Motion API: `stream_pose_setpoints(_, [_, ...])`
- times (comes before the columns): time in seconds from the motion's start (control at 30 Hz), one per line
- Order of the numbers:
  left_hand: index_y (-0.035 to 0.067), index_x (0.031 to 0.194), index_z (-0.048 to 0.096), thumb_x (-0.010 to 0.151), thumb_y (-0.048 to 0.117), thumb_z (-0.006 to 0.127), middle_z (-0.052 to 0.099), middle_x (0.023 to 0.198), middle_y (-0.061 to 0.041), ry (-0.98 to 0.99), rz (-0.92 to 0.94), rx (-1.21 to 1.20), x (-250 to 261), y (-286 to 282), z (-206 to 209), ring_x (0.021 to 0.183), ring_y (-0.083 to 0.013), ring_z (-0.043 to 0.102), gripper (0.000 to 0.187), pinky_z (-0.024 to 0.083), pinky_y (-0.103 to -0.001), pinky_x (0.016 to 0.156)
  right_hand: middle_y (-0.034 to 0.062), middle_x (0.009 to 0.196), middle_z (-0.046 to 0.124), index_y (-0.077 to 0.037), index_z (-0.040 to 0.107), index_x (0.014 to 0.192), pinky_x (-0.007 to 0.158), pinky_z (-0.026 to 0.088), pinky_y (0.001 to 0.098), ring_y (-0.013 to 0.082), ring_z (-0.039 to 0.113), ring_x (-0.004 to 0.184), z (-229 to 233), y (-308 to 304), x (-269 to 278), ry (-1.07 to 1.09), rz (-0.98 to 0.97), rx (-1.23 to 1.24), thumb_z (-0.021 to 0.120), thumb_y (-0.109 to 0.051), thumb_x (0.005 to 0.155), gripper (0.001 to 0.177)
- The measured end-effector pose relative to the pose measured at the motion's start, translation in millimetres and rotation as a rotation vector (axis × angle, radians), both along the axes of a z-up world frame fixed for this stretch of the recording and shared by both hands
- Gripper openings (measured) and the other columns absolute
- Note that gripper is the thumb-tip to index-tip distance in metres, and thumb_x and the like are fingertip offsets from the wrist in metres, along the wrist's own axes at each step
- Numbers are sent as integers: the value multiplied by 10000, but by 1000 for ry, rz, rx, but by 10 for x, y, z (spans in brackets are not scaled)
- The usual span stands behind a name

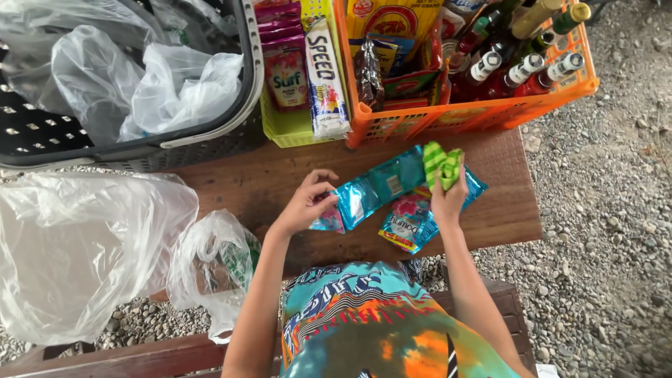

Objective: Sorting and wiping various household items and food products into crates and baskets.

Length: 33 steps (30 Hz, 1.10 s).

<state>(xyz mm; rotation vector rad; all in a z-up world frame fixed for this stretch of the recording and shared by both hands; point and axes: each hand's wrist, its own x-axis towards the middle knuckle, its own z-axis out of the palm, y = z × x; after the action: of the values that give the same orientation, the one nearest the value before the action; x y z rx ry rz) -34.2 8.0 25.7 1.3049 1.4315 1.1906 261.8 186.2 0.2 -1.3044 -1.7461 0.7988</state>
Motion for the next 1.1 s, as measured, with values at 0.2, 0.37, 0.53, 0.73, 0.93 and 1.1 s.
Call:
stream_pose_setpoints(0.2, [37,996,577,1084,143,580,576,1370,-70,-466,-151,206,-108,-25,443,1422,-170,490,137,456,-332,1117,196,1257,720,62,570,1417,968,531,315,203,686,1122,11,-105,140,145,-28,46,601,-130,1088,383])
stream_pose_setpoints(0.37, [28,1060,600,1100,160,545,601,1130,-22,-339,63,141,-214,-33,415,976,-106,549,148,482,-278,843,185,1265,708,64,558,1422,966,527,304,169,668,1126,170,-236,109,175,14,59,595,-121,1087,384])
stream_pose_setpoints(0.53, [50,1066,627,1086,206,560,610,852,-40,-25,360,-77,-62,405,29,790,-112,557,172,499,-292,740,149,1113,751,61,610,1356,877,547,301,158,697,1005,145,-312,76,112,-9,1,606,-139,1084,338])
stream_pose_setpoints(0.73, [73,1102,655,994,341,636,681,1034,-152,351,432,-63,509,1050,-501,954,-321,629,290,498,-479,844,146,1115,747,71,600,1370,876,550,306,157,696,1004,168,-402,30,138,28,34,602,-139,1079,359])
stream_pose_setpoints(0.93, [131,1131,659,978,364,633,604,1247,-220,711,591,-119,797,1285,-753,1134,-418,598,279,415,-627,921,131,1089,740,70,602,1362,839,539,291,133,667,960,222,-475,93,164,19,40,592,-134,1069,357])
stream_pose_setpoints(1.1, [124,1154,639,969,331,614,735,1026,-154,579,516,-195,786,1218,-583,969,-406,679,279,385,-664,916,106,957,741,34,680,1136,743,528,268,108,652,840,203,-549,199,156,-94,-193,670,-186,1035,243])
